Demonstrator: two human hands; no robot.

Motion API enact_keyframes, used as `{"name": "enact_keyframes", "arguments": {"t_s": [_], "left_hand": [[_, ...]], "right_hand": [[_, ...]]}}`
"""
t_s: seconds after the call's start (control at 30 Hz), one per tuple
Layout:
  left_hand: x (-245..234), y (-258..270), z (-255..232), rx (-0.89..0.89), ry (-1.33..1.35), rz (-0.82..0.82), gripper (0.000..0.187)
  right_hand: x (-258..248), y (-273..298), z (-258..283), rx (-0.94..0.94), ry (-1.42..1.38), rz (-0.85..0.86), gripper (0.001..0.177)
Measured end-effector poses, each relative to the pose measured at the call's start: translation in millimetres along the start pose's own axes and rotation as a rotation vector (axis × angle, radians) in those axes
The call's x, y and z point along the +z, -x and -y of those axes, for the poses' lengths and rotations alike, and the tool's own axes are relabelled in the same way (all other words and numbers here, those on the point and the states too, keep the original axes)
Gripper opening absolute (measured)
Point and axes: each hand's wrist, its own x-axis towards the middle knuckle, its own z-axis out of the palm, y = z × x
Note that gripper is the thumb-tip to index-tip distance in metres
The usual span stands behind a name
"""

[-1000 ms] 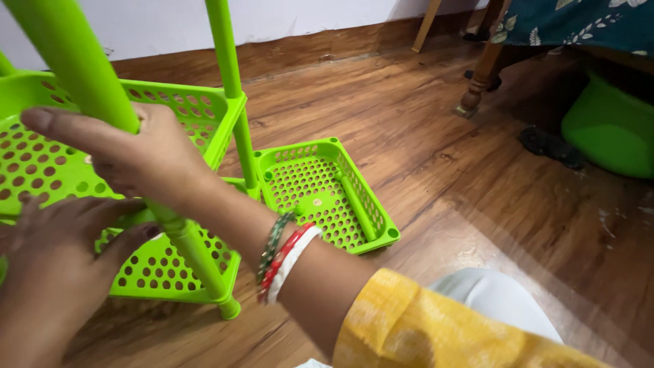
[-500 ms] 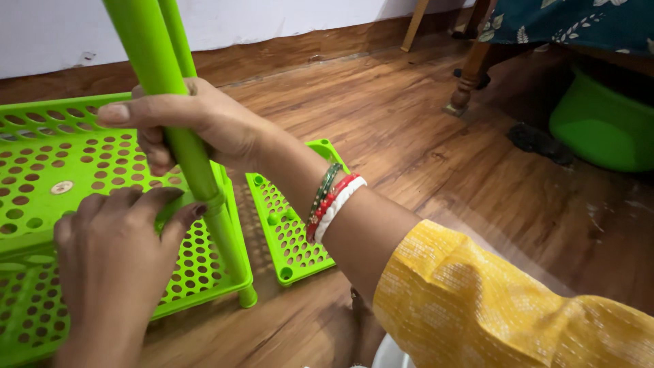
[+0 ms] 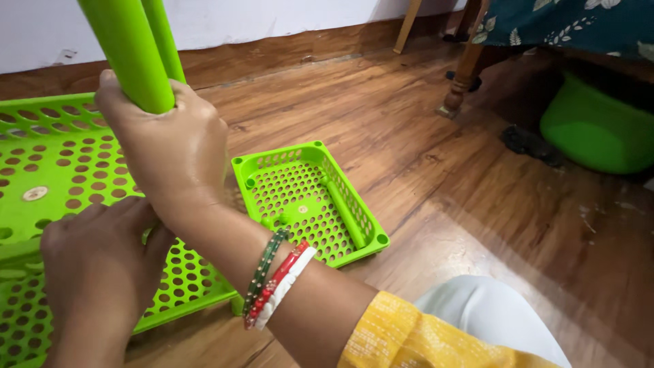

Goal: The person assembles a green plastic three-tier storage rack by inserting vertical poles into the perforated trays and securing them with small green caps. The person works on the floor, connecting the trays and poles to form a stable structure.

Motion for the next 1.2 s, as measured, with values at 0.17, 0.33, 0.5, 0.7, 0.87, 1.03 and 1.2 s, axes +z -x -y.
{"name": "enact_keyframes", "arguments": {"t_s": [0.17,0.33,0.5,0.7,0.87,1.03,1.2], "left_hand": [[8,3,4,-0.044,0.145,0.020,0.032],[3,-2,0,-0.032,0.168,-0.053,0.033],[3,3,-4,-0.011,0.116,-0.106,0.032],[17,13,-5,-0.001,0.026,-0.181,0.025],[24,18,-5,-0.009,-0.071,-0.170,0.016],[24,16,-14,0.023,-0.091,-0.342,0.031],[37,12,-17,0.013,-0.213,-0.389,0.042]], "right_hand": [[-13,-17,-7,-0.058,-0.262,0.311,0.043],[-42,-54,-12,0.087,-0.571,1.108,0.044],[-38,-50,-18,0.108,-0.674,1.100,0.053],[-14,-8,-5,-0.094,-0.296,0.207,0.034],[-11,9,8,-0.017,-0.121,0.047,0.038],[-28,-22,-17,0.034,-0.480,0.628,0.040],[-41,-57,-39,0.261,-0.766,1.257,0.051]]}}
